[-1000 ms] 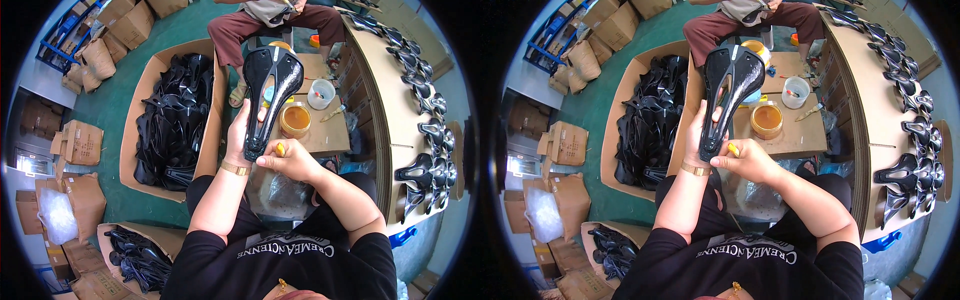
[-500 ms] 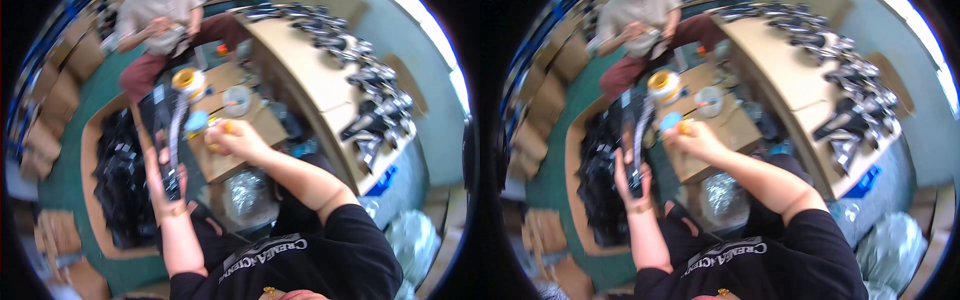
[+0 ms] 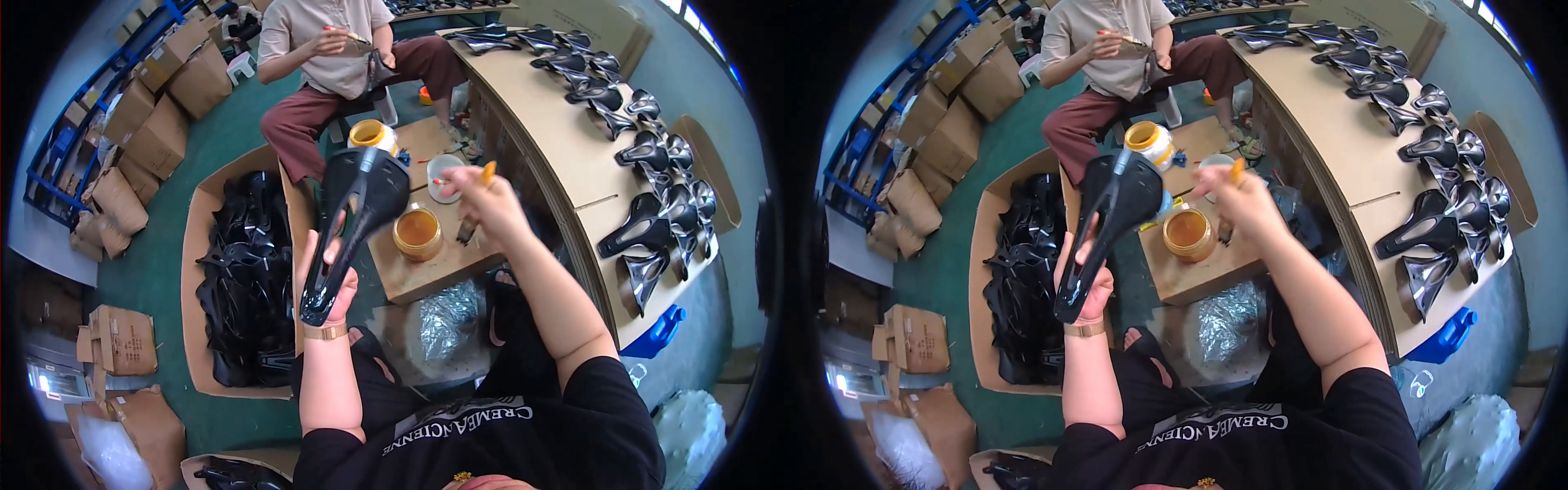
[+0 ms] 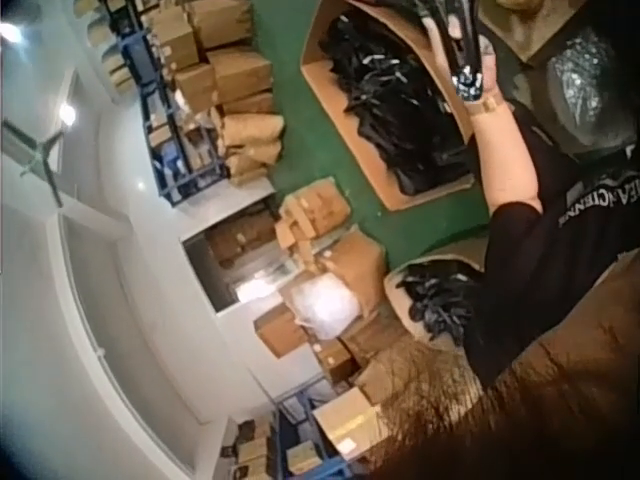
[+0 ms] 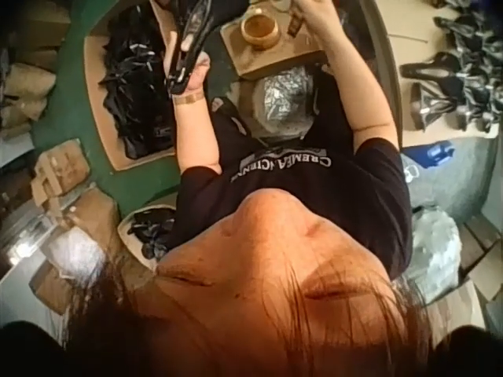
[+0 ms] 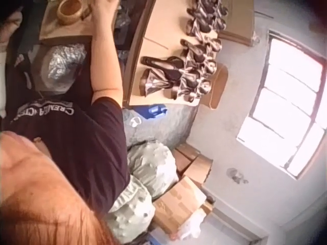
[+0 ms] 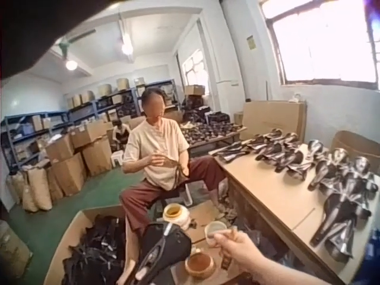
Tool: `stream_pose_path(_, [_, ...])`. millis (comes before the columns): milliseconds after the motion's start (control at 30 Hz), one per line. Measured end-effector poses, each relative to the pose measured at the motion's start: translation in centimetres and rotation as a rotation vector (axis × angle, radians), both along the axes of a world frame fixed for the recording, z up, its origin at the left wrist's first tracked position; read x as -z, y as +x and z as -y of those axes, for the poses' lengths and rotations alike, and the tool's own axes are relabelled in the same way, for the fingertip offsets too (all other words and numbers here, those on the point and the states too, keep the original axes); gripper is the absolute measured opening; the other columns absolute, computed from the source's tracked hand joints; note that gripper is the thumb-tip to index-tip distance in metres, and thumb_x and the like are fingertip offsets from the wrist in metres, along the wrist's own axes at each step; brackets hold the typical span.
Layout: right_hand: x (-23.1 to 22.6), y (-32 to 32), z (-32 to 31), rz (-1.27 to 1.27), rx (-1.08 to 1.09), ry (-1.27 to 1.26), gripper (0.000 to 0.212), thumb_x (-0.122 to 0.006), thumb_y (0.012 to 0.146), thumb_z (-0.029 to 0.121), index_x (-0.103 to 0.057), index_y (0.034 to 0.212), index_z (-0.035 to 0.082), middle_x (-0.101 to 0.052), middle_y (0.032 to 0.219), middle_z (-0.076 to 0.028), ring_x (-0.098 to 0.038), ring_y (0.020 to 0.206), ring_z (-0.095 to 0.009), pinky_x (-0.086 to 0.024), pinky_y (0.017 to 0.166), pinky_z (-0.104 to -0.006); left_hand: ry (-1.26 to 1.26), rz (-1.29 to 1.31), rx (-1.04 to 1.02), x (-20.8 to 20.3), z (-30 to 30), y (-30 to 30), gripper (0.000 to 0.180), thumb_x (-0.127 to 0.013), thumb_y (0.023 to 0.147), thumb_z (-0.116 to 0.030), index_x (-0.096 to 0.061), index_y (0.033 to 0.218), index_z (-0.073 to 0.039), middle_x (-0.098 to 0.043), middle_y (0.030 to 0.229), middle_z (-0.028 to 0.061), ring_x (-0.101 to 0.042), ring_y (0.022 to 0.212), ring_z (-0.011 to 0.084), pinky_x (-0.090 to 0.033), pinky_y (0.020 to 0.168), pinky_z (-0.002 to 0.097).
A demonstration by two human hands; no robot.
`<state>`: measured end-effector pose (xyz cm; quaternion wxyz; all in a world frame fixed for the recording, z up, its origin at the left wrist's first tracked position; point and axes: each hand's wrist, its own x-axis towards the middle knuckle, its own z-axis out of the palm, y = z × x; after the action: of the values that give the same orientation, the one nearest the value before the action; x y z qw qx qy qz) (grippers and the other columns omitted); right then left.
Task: Apply glue to the undersides of bicycle saddles using a brush in an assembly line setting.
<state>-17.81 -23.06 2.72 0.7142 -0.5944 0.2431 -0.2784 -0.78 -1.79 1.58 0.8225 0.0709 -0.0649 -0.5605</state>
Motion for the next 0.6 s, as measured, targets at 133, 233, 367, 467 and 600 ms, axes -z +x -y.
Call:
stream_pose_path(133, [-0.6,-0.2,1.9,-0.019,-0.108,0.143,0.029,-0.053,0.097,0.025,-0.064,0.108,0.0,-0.065,0.086,-0.002,-0.038,0.055,-0.003,-0.034,0.051,-0.0188,-0.052,-0.003,0.188,1.1,-1.0,0.2,0.045,-0.029,0.103,-0.026,-0.036,0.132,0.008,-0.05,0.066,0.0094,-0.045,0.041,0.0154,-0.04,0.039,0.026])
stream_pose_path(233, [0.0,-0.2,1.4,-0.084,-0.311,0.154,0.029,-0.061,0.092,0.035,-0.065,0.095,0.006,-0.055,0.066,0.004,-0.039,0.051,-0.002,-0.029,0.047,-0.0192,0.008,0.031,0.336,1.6,-0.9,0.0,0.036,-0.03,0.103,-0.027,-0.046,0.114,0.004,-0.05,0.064,0.0094,-0.043,0.04,0.0145,-0.04,0.037,0.027])
stream_pose_path(367, [0.2,-0.6,1.3,-0.154,-0.276,0.201,0.025,-0.065,0.09,0.034,-0.064,0.088,0.009,-0.053,0.063,0.007,-0.037,0.047,-0.002,-0.027,0.044,-0.0182,0.164,-0.027,0.304,0.6,0.7,-1.0,0.036,-0.033,0.103,-0.03,-0.05,0.106,0.001,-0.049,0.062,0.008,-0.042,0.04,0.0141,-0.038,0.035,0.0262])
stream_pose_path(467, [0.3,-1.1,1.8,0.032,-0.183,0.352,0.021,-0.064,0.091,0.03,-0.064,0.089,0.009,-0.053,0.064,0.007,-0.038,0.046,-0.002,-0.029,0.043,-0.0187,0.481,0.186,-0.037,0.9,1.5,-1.1,0.037,-0.043,0.1,-0.028,-0.055,0.121,-0.001,-0.061,0.081,0.0064,-0.046,0.053,0.0105,-0.04,0.045,0.0222])
stream_pose_path(600, [2.0,-2.0,3.6,0.293,0.166,0.497,0.018,-0.064,0.091,0.024,-0.061,0.083,0.008,-0.057,0.066,0.0,-0.047,0.047,-0.009,-0.041,0.046,-0.0238,0.275,0.215,-0.006,3.1,0.6,1.4,0.032,-0.046,0.098,-0.022,-0.057,0.122,-0.003,-0.063,0.09,0.0041,-0.048,0.06,0.0087,-0.041,0.05,0.021])
